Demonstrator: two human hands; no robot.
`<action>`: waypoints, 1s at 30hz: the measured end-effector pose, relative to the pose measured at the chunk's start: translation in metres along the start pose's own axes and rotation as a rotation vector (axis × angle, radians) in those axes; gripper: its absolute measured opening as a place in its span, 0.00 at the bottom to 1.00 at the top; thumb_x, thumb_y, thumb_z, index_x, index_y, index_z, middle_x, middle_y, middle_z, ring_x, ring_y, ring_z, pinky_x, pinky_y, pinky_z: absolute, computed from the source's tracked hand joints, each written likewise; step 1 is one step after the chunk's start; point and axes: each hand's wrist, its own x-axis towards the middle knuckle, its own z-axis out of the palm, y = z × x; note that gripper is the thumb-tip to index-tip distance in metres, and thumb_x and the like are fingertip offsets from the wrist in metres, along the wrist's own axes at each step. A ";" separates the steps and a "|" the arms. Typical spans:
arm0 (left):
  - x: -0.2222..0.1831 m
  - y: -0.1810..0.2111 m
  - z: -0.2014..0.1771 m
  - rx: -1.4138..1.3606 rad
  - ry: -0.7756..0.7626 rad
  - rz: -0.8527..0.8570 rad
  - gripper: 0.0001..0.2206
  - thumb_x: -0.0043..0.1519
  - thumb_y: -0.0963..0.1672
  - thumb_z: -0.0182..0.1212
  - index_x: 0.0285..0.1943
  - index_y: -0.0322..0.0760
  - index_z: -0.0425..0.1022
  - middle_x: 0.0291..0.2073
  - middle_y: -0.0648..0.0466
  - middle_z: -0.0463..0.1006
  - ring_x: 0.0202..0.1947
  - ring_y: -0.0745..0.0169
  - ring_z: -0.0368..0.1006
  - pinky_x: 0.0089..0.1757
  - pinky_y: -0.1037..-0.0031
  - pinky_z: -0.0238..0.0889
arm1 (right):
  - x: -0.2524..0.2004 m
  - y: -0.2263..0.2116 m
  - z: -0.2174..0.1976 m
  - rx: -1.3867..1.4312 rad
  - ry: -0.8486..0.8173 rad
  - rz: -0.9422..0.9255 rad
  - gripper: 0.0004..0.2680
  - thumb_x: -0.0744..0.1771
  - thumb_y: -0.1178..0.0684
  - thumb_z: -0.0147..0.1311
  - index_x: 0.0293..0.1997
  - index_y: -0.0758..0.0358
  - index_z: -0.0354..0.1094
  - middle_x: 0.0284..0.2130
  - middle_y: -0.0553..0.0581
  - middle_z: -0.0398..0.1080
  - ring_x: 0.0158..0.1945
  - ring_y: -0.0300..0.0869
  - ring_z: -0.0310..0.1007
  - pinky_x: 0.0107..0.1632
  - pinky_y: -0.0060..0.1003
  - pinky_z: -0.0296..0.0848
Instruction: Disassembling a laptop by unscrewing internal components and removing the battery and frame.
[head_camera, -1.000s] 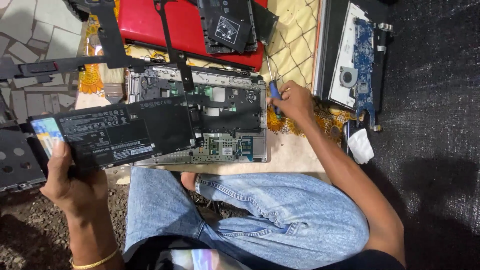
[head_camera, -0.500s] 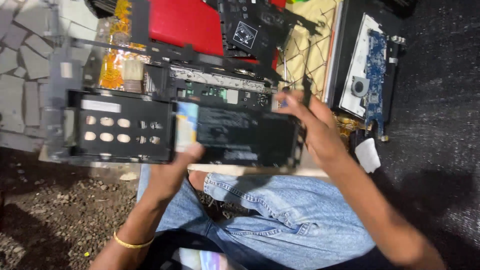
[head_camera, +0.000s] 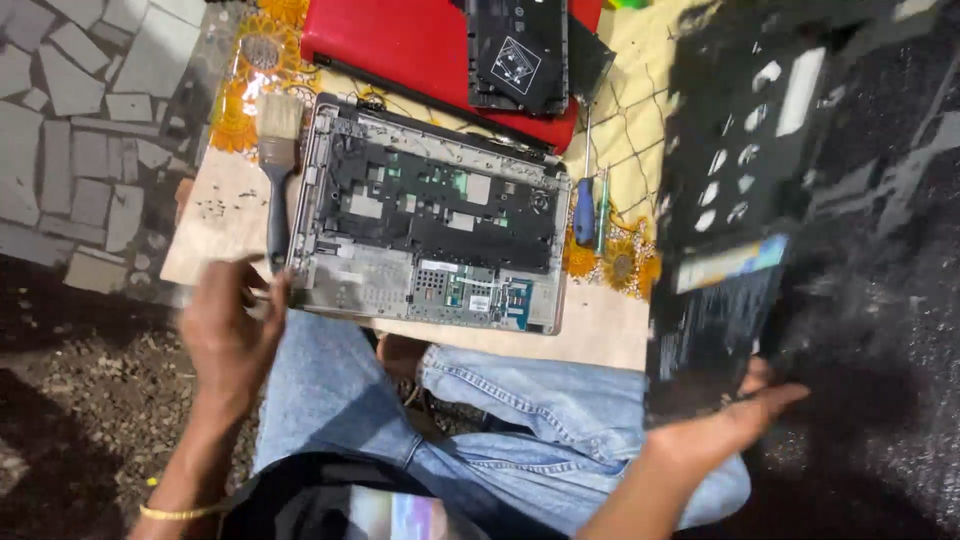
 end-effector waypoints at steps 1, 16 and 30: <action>0.011 -0.006 -0.004 0.029 0.041 -0.007 0.11 0.71 0.45 0.81 0.52 0.39 0.80 0.32 0.53 0.78 0.29 0.48 0.78 0.37 0.59 0.71 | -0.008 0.008 0.006 0.045 0.040 0.005 0.14 0.72 0.34 0.55 0.33 0.49 0.65 0.35 0.41 0.76 0.45 0.33 0.80 0.50 0.25 0.85; 0.058 -0.013 0.015 0.062 -0.200 -0.406 0.13 0.70 0.50 0.77 0.53 0.41 0.86 0.33 0.52 0.80 0.39 0.35 0.82 0.43 0.44 0.72 | 0.041 0.132 -0.053 -0.065 -0.145 0.228 0.23 0.74 0.25 0.48 0.36 0.56 0.66 0.28 0.58 0.75 0.33 0.41 0.80 0.42 0.30 0.82; 0.066 0.037 -0.028 -0.115 -0.205 -0.309 0.07 0.74 0.38 0.66 0.56 0.24 0.76 0.44 0.35 0.87 0.37 0.45 0.85 0.38 0.59 0.82 | 0.039 0.145 -0.054 -0.186 -0.089 0.222 0.23 0.72 0.27 0.47 0.31 0.57 0.71 0.30 0.55 0.73 0.36 0.50 0.79 0.38 0.48 0.80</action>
